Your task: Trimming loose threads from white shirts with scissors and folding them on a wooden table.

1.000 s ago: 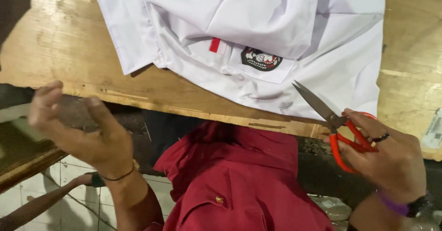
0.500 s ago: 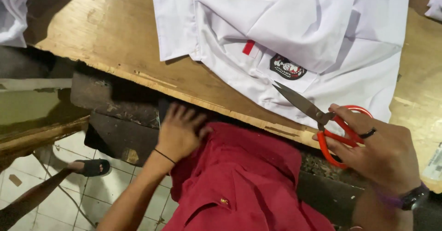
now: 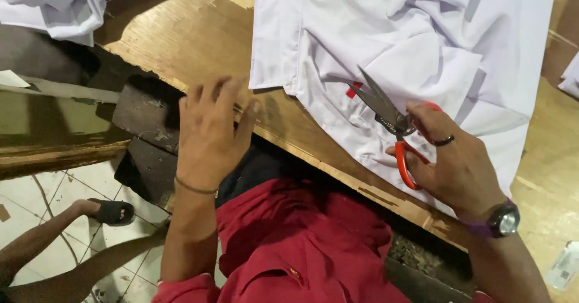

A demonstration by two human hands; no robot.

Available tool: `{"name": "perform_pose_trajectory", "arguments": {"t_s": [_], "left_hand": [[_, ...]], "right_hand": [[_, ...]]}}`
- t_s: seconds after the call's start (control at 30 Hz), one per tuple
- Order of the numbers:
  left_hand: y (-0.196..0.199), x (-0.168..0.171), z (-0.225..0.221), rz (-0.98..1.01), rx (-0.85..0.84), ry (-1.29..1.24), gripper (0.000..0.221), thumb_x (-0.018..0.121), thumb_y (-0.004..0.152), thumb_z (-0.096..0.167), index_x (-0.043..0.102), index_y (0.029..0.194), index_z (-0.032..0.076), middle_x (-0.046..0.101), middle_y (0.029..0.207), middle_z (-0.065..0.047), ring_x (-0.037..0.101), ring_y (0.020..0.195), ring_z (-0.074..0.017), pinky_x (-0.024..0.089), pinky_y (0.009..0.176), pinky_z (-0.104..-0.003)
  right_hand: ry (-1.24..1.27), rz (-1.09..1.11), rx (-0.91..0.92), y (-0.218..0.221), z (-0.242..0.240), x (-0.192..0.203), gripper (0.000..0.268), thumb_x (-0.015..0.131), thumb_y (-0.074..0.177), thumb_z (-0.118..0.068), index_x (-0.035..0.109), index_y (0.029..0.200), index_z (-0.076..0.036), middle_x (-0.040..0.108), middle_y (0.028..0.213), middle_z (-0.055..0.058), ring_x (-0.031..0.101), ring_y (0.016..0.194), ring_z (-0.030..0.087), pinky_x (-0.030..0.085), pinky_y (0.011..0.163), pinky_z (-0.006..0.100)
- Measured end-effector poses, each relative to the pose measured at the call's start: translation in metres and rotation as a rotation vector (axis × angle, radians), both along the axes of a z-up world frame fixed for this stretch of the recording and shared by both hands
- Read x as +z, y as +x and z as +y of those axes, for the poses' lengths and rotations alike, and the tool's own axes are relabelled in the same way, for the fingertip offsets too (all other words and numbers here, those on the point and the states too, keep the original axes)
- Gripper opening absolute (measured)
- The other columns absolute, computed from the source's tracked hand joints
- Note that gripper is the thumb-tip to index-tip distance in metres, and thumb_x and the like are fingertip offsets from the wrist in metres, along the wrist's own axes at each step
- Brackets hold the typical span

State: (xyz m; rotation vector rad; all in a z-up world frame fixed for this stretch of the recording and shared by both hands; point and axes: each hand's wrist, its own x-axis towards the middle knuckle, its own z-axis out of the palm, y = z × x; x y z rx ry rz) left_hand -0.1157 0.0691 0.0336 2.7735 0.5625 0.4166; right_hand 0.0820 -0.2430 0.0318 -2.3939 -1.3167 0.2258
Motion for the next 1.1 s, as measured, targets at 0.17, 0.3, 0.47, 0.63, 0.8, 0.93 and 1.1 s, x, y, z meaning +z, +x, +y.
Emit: {"name": "perform_pose_trajectory", "arguments": {"t_s": [0.17,0.3,0.47,0.63,0.8,0.93,1.1], "left_hand": [[0.033,-0.021,-0.002,0.018,0.086,-0.073,0.052,0.058,0.097,0.053,0.061,0.132,0.015,0.058,0.123,-0.017,0.054,0.109,-0.0399,0.041,0.085,-0.056],[0.042,-0.024,-0.021,-0.191,-0.072,-0.357,0.067,0.055,0.104,0.041,0.033,0.158,0.007,0.061,0.122,-0.008,0.058,0.106,-0.0274,0.042,0.097,-0.043],[0.052,-0.033,-0.038,-0.290,-0.067,-0.396,0.062,0.064,0.088,-0.002,0.040,0.143,0.012,0.049,0.132,-0.017,0.052,0.120,-0.0344,0.049,0.103,-0.047],[0.061,-0.044,-0.044,-0.236,0.009,0.062,0.038,0.074,0.093,0.013,0.072,0.126,0.032,0.054,0.121,-0.004,0.052,0.102,-0.0296,0.042,0.084,-0.044],[0.070,-0.051,-0.030,-0.310,-0.054,0.282,0.019,0.069,0.095,0.017,0.065,0.094,0.036,0.051,0.106,0.007,0.046,0.103,-0.0209,0.033,0.093,-0.038],[0.061,-0.040,-0.029,-0.217,-0.085,0.223,0.018,0.068,0.093,0.018,0.066,0.096,0.036,0.049,0.102,0.006,0.047,0.101,-0.0207,0.037,0.090,-0.037],[0.053,-0.028,-0.045,-0.053,-0.056,-0.002,0.038,0.061,0.100,0.027,0.059,0.138,0.021,0.057,0.076,-0.004,0.066,0.063,-0.0312,0.053,0.056,-0.043]], "right_hand": [[0.154,-0.128,0.123,0.014,0.015,-0.022,0.066,0.070,0.087,0.000,0.045,0.148,0.003,0.061,0.134,0.031,0.061,0.119,0.050,0.051,0.101,0.054],[0.204,-0.082,0.132,0.027,0.016,-0.040,0.062,0.067,0.095,-0.005,0.042,0.151,0.007,0.055,0.141,0.030,0.054,0.128,0.049,0.043,0.114,0.058],[0.208,-0.017,0.077,0.028,0.014,-0.045,0.066,0.067,0.093,-0.002,0.038,0.152,0.006,0.051,0.141,0.031,0.051,0.126,0.048,0.041,0.113,0.057],[0.177,0.019,0.023,0.031,0.011,-0.051,0.068,0.066,0.092,0.002,0.036,0.152,0.006,0.048,0.145,0.032,0.049,0.132,0.049,0.040,0.114,0.057],[0.220,-0.012,-0.055,0.037,0.009,-0.047,0.071,0.076,0.096,-0.021,0.040,0.151,0.006,0.051,0.127,0.029,0.055,0.119,0.052,0.045,0.106,0.059],[0.184,0.065,-0.127,0.040,-0.002,-0.045,0.069,0.073,0.098,-0.020,0.039,0.153,0.004,0.049,0.131,0.029,0.053,0.122,0.053,0.042,0.107,0.060],[0.152,0.095,-0.186,0.037,0.002,-0.037,0.070,0.074,0.097,-0.022,0.040,0.153,0.003,0.049,0.133,0.031,0.054,0.122,0.053,0.042,0.107,0.062]]}}
